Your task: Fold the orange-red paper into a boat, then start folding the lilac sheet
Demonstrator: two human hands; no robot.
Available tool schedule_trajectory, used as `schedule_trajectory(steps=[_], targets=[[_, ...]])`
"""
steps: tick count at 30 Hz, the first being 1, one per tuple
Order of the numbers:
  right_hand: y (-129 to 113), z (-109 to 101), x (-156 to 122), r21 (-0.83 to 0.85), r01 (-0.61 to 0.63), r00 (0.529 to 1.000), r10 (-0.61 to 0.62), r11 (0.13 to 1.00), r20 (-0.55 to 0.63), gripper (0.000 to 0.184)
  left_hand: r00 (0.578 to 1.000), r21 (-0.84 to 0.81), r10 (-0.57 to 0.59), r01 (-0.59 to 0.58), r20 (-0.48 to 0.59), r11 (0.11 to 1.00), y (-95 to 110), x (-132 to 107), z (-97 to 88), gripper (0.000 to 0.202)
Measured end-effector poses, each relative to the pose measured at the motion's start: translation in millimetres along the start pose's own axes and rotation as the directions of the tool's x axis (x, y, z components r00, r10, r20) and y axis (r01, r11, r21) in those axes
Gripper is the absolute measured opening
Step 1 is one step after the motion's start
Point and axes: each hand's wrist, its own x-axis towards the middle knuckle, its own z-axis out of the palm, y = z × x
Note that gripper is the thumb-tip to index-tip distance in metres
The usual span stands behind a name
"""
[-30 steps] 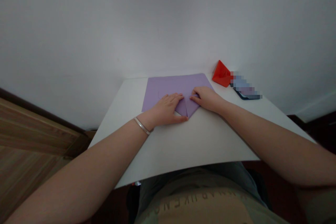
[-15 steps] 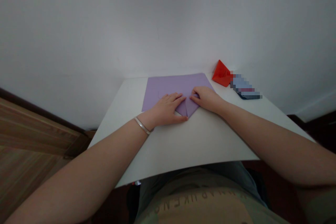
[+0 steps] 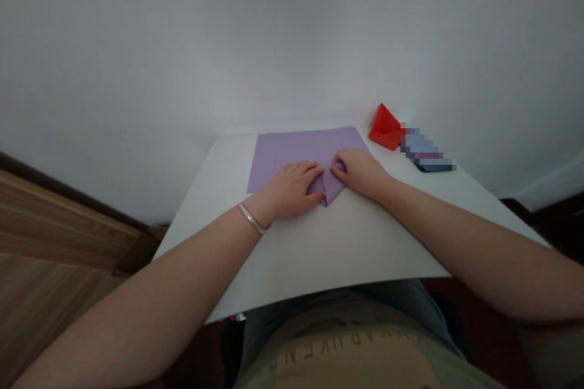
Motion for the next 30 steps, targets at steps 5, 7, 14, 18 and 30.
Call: schedule_trajectory(steps=[5,7,14,18,30], targets=[[-2.1,-1.9,-4.4,-0.017,0.086,0.995,-0.087,0.996,-0.055,0.024,0.999,0.016,0.030,-0.029,-0.036,0.999,1.9,-0.6,0.7,0.059],[-3.5,-3.0,-5.3,-0.028,0.092,0.993,-0.094,0.995,-0.069,0.025,0.999,0.011,0.030,-0.029,-0.041,1.000,1.6,-0.5,1.9,0.063],[-6.8,-5.1,-4.5,-0.047,0.080,0.995,-0.083,0.996,-0.056,0.025,0.998,0.021,-0.020,0.021,-0.051,1.000,2.9,-1.0,5.0,0.078],[-7.2,-4.2,-4.2,-0.058,0.075,0.995,-0.078,0.995,-0.054,0.025,0.998,0.017,-0.013,0.014,-0.059,1.000,3.9,0.4,4.7,0.065],[-9.8,-4.4,-2.3,-0.061,0.076,0.995,-0.080,0.995,-0.065,0.024,0.976,0.093,-0.005,0.026,-0.216,0.995,18.0,3.9,-1.4,0.035]])
